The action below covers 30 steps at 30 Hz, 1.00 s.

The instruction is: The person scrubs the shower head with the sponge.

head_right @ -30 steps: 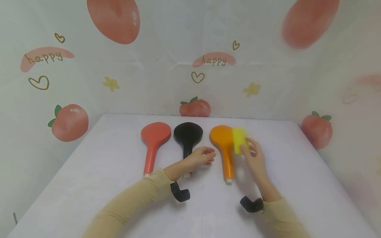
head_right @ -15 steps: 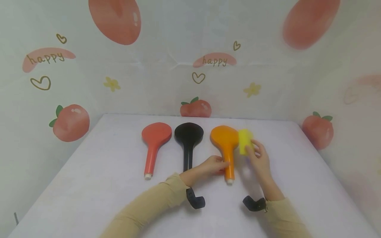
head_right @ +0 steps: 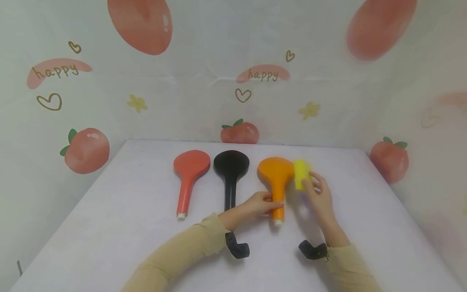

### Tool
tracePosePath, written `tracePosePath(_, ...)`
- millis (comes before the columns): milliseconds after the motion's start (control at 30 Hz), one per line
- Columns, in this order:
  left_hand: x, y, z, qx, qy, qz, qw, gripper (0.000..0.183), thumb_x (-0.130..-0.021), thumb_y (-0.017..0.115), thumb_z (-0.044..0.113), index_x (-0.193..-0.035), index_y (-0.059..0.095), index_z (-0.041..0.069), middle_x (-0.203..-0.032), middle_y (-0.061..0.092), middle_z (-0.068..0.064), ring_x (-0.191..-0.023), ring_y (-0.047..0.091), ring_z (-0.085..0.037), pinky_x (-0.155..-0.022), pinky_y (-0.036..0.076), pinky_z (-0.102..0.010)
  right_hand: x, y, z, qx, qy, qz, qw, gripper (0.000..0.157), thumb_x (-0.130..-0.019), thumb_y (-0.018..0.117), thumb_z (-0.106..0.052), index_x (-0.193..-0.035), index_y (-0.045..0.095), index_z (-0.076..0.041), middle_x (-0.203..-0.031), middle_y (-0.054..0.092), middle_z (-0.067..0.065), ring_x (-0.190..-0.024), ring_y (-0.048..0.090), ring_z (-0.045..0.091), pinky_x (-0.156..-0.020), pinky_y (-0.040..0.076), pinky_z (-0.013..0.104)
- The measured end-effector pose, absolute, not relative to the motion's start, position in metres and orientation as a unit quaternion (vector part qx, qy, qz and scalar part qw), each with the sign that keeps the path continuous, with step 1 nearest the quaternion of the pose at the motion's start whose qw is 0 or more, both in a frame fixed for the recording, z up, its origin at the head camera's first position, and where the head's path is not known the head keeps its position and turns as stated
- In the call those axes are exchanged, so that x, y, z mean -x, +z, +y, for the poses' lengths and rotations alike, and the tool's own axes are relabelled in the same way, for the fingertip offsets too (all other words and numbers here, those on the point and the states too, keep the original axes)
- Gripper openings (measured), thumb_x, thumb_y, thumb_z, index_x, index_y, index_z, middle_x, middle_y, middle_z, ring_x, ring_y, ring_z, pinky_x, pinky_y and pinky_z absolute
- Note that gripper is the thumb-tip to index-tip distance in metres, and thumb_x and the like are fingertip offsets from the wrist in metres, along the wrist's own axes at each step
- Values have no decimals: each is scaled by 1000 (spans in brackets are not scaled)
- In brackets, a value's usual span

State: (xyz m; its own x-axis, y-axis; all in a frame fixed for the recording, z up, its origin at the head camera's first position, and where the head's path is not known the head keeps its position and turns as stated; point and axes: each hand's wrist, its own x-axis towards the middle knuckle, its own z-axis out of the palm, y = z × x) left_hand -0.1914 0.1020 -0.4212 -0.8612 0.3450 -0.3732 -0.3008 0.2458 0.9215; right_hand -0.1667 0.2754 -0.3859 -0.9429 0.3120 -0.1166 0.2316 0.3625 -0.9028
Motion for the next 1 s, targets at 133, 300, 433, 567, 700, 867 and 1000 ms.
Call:
tracePosePath(133,190,-420,92,-55,624,743,235,32,-82,72,18,-104,61,-1,-87,64,-6,-73,59,-10,-73,56,-22,167,-384,275,167,542,-821,57,59,-96,44,-42,-146,28,-17,-143,34,19,-91,42,1,-69,40,4)
tracePosePath(300,179,-409,68,-121,616,755,192,37,-82,71,19,-111,59,0,-88,64,-8,-72,59,-7,-67,52,-17,168,-382,273,154,531,-828,88,56,-95,46,-40,-145,32,-18,-137,38,15,-87,43,-1,-68,42,8)
tracePosePath(433,167,-404,43,-151,612,755,184,42,-84,69,21,-120,55,2,-99,64,-11,-78,61,-10,-67,47,-16,169,-378,267,129,521,-836,115,53,-95,48,-38,-143,35,-18,-136,39,12,-92,41,1,-69,40,7)
tracePosePath(567,156,-402,20,-171,624,738,193,45,-86,67,18,-125,50,3,-111,59,-12,-88,64,-17,-75,51,-20,169,-374,257,80,520,-839,142,50,-95,50,-34,-141,38,-17,-134,41,13,-93,42,0,-72,39,5)
tracePosePath(700,147,-402,0,-173,642,717,206,49,-87,66,16,-130,47,3,-118,56,-14,-99,64,-23,-89,53,-28,167,-367,242,23,518,-839,164,48,-95,52,-27,-140,39,-14,-131,43,14,-93,45,-1,-73,38,6)
tracePosePath(867,140,-401,-14,-165,649,716,197,54,-86,67,18,-133,44,0,-120,56,-16,-101,63,-22,-92,52,-30,165,-359,220,-42,525,-829,186,45,-93,54,-16,-136,43,-11,-128,44,14,-97,43,1,-80,37,12)
tracePosePath(1000,133,-404,-21,-164,650,720,180,57,-86,68,19,-134,44,0,-121,56,-16,-100,62,-20,-90,52,-24,163,-359,201,-114,496,-828,236,46,-86,61,-5,-130,49,-7,-125,47,17,-101,42,9,-83,36,26)
